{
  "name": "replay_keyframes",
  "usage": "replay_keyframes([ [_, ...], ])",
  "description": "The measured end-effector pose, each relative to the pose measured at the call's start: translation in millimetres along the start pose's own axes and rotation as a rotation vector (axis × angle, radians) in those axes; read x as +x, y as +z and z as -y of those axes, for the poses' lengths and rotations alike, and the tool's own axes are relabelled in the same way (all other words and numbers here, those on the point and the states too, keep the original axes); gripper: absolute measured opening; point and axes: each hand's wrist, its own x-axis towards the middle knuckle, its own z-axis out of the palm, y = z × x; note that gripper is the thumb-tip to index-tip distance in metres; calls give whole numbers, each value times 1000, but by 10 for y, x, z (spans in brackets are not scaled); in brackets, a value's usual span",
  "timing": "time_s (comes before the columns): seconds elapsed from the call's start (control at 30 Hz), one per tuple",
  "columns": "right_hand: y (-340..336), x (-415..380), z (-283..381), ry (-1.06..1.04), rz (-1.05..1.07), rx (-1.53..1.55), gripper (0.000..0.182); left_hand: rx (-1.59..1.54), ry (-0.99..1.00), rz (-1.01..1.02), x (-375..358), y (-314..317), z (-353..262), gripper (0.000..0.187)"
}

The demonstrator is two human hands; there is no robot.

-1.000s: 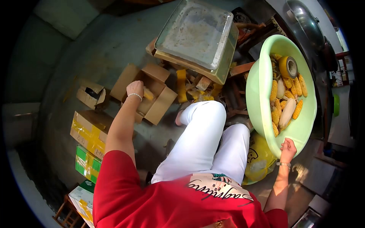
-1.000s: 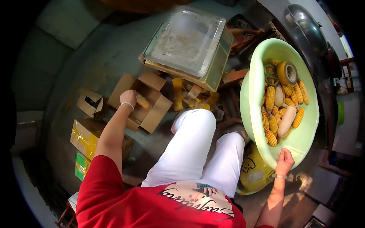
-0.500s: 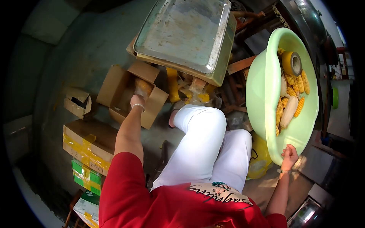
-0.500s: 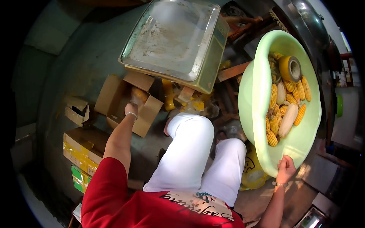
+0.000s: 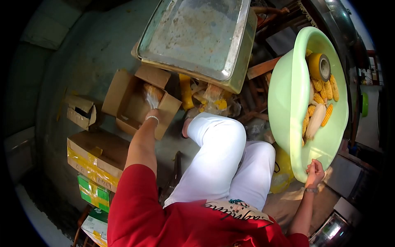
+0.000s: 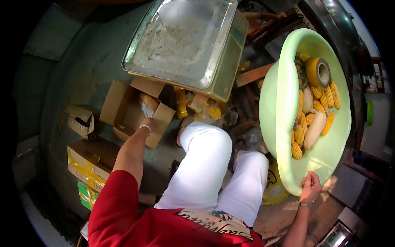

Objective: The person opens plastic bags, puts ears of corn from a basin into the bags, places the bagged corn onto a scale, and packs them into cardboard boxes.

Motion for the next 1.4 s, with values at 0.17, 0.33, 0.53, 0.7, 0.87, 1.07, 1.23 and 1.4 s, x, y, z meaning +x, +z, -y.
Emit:
replay_keyframes([
  [0.17,6,-13,24,15,8,12,12,114,29,-146,330,341,200,38],
  [0.33,7,-5,8,1,15,10,13,253,132,-280,381,538,257,23],
  [0.53,13,-1,14,-11,18,9,12,212,169,-270,-37,790,201,19],
  [0.7,18,-18,94,39,11,10,12,-33,249,-348,-86,1075,258,18],
  [0.87,26,-24,152,-25,43,-26,12,-305,146,-363,-171,817,257,19],
  [1.07,39,18,53,-21,27,-7,12,-56,270,-271,75,876,400,32],
  [1.23,39,11,81,-13,47,24,12,141,283,-127,100,1023,294,39],
  [1.4,43,-13,126,3,53,14,12,9,311,-35,-235,790,24,34],
])
